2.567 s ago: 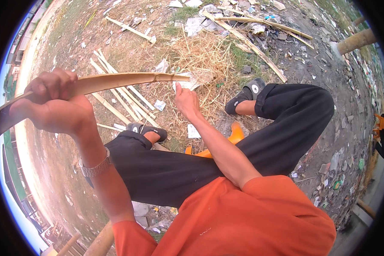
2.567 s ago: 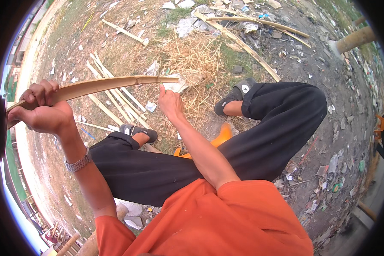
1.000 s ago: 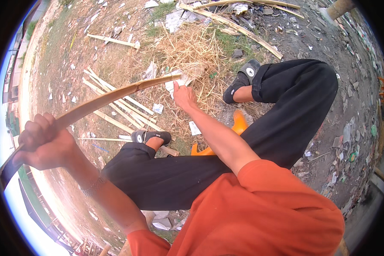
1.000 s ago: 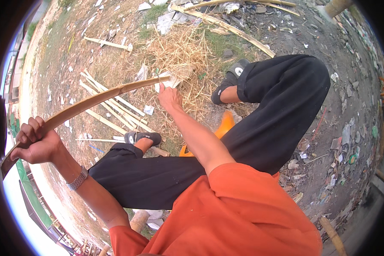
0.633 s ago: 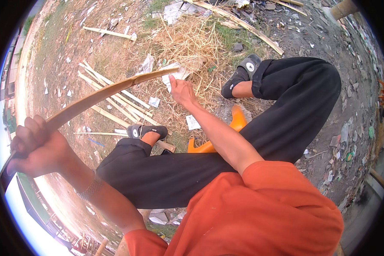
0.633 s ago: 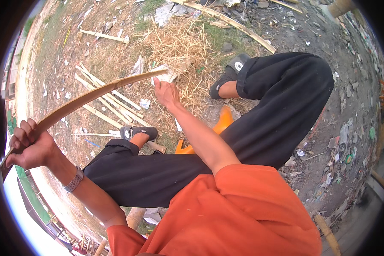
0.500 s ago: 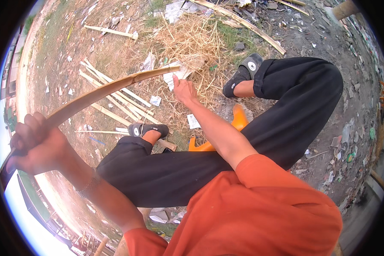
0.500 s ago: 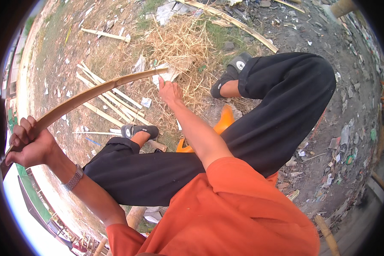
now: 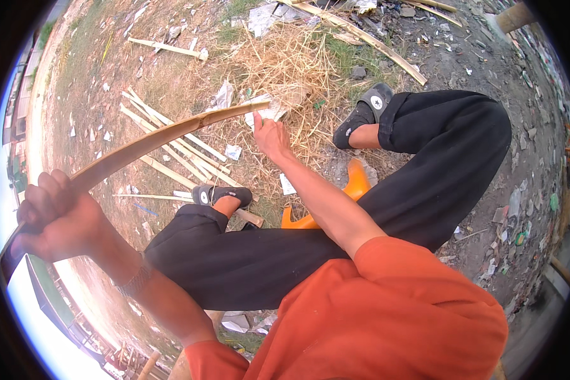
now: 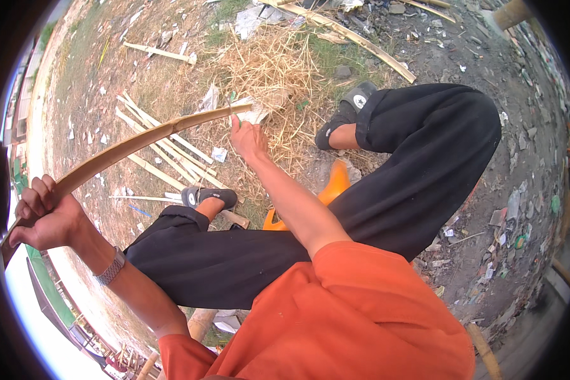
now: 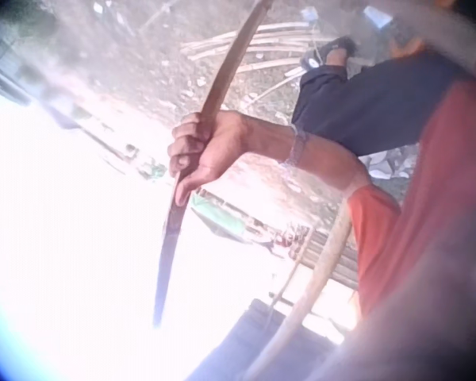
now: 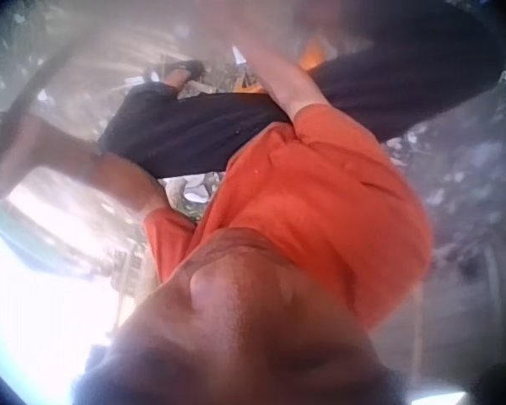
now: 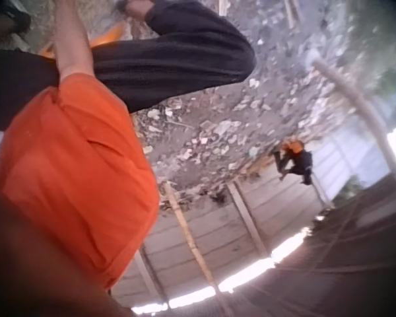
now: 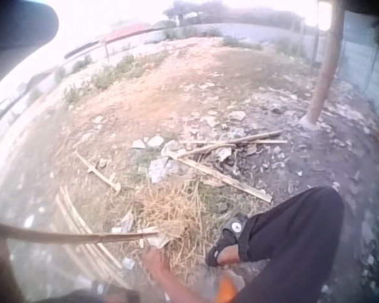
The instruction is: The person sits on a small stool and uses a green utility knife to shave the surface of a long, thin piece of bamboo held in their left hand. They repeatedly scrape along the length of the bamboo to remove the outer layer.
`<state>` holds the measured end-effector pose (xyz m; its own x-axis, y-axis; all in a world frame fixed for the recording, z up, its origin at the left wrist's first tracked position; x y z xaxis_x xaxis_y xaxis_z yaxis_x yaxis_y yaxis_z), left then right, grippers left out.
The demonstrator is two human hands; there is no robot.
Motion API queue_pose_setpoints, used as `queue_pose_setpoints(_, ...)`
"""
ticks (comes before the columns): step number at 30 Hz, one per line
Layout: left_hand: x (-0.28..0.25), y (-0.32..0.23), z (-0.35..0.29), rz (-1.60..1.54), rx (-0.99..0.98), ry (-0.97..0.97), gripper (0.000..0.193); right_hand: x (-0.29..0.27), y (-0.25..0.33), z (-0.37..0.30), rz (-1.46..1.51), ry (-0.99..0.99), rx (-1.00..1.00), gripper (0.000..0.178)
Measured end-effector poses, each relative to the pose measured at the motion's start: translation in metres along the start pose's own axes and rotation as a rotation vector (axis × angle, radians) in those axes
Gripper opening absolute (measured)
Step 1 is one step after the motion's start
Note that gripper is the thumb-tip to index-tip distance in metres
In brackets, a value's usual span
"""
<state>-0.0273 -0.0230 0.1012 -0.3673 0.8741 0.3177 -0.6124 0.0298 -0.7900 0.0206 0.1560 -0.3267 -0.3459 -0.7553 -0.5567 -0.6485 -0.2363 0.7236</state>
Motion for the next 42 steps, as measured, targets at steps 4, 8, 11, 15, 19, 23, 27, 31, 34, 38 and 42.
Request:
queue_pose_setpoints(4, 0.003, 0.002, -0.001, -0.053, -0.053, 0.044, 0.062, 0.001, -0.074, 0.032, -0.121, -0.173, 0.085, 0.07)
queue_pose_setpoints(8, -0.004, 0.005, 0.004, -0.069, -0.038, 0.041, 0.06, -0.003, -0.056, 0.019, 0.009, -0.186, -0.008, 0.066)
queue_pose_setpoints(11, -0.008, 0.004, 0.007, -0.055, -0.017, 0.048, 0.059, -0.007, 0.001, 0.008, 0.047, -0.083, -0.099, 0.068)
queue_pose_setpoints(15, -0.006, 0.009, 0.015, -0.121, -0.067, 0.125, 0.059, 0.01, -0.018, 0.027, -0.068, -0.098, -0.045, 0.069)
queue_pose_setpoints(19, -0.004, 0.005, 0.006, -0.026, -0.015, -0.006, 0.06, 0.004, -0.005, 0.016, -0.093, -0.019, -0.001, 0.07)
queue_pose_setpoints(23, -0.004, 0.004, 0.005, -0.043, -0.023, 0.032, 0.06, 0.006, -0.057, 0.024, -0.15, -0.035, 0.067, 0.068)
queue_pose_setpoints(27, -0.009, 0.006, 0.011, -0.046, -0.013, 0.035, 0.06, 0.0, -0.065, 0.036, -0.178, -0.061, 0.136, 0.069)
queue_pose_setpoints(31, -0.006, 0.004, 0.01, 0.036, 0.025, 0.007, 0.061, -0.011, -0.017, 0.015, -0.036, -0.193, -0.012, 0.068)
queue_pose_setpoints(34, -0.02, 0.023, 0.038, -0.266, -0.178, 0.316, 0.062, 0.003, -0.002, 0.025, -0.013, -0.071, -0.1, 0.069)
queue_pose_setpoints(38, -0.021, 0.018, 0.035, -0.077, -0.089, 0.134, 0.063, 0.003, 0.008, 0.023, -0.159, -0.117, -0.126, 0.07)
queue_pose_setpoints(42, -0.012, 0.01, 0.024, -0.071, -0.025, 0.099, 0.06, 0.009, -0.02, 0.031, -0.153, -0.093, -0.02, 0.069)
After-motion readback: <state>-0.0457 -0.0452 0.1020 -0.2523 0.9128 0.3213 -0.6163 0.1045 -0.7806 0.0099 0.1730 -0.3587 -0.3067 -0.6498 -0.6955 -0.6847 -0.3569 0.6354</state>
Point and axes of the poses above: each hand's wrist, its own z-axis towards the middle knuckle, its own x-axis out of the palm, y = z × x, the point moved 7 cm from there along z, towards the middle knuckle, and after that the axes turned 14 degrees about -y, right-handed, at the moved point
